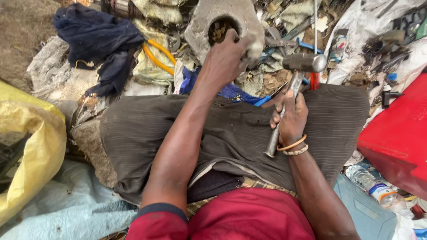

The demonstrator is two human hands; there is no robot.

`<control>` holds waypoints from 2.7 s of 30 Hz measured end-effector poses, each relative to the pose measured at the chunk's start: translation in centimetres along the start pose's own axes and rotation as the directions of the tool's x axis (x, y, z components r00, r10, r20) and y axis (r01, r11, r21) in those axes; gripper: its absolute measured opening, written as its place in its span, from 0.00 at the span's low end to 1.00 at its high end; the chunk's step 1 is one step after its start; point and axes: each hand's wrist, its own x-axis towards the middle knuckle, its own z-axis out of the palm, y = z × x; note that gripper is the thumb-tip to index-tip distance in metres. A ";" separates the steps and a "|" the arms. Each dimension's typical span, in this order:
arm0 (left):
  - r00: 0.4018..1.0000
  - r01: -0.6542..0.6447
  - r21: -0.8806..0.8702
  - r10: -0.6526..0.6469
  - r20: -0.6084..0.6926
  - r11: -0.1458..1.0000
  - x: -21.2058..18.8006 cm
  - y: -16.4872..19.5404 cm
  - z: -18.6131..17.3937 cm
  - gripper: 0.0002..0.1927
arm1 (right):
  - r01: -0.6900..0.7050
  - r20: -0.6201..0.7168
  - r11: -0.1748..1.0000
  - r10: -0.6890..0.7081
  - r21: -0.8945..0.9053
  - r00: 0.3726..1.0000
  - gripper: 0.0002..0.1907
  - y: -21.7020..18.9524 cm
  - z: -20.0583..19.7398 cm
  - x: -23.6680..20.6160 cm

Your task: The person sits cross-legged on the ground and uses a hammer and a screwdriver to repeatedly strike and pry at a metal component resting on a concrete block. The person adjusts the position of the metal part and the tools multiple times while working on it.

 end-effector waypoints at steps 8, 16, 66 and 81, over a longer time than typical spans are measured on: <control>0.994 -0.027 0.158 0.044 -0.104 0.987 0.2 -0.4 0.3 0.40 | -0.027 0.035 0.998 0.025 0.063 0.999 0.16 0.6 0.5 1.2; 0.997 -0.063 0.039 0.062 0.037 0.997 1.2 -2.0 2.4 0.52 | 0.144 0.078 0.982 -0.135 -0.122 0.988 0.16 -2.1 2.4 -1.3; 0.995 -0.067 0.091 0.073 -0.070 0.994 0.9 -2.7 1.9 0.51 | 0.106 0.091 0.994 -0.104 -0.023 0.990 0.15 -5.5 1.2 -3.7; 0.946 -0.132 0.063 0.144 -0.290 0.989 1.6 -4.6 4.0 0.55 | 0.307 0.202 0.893 -0.251 -0.330 0.947 0.18 -4.3 4.5 -1.5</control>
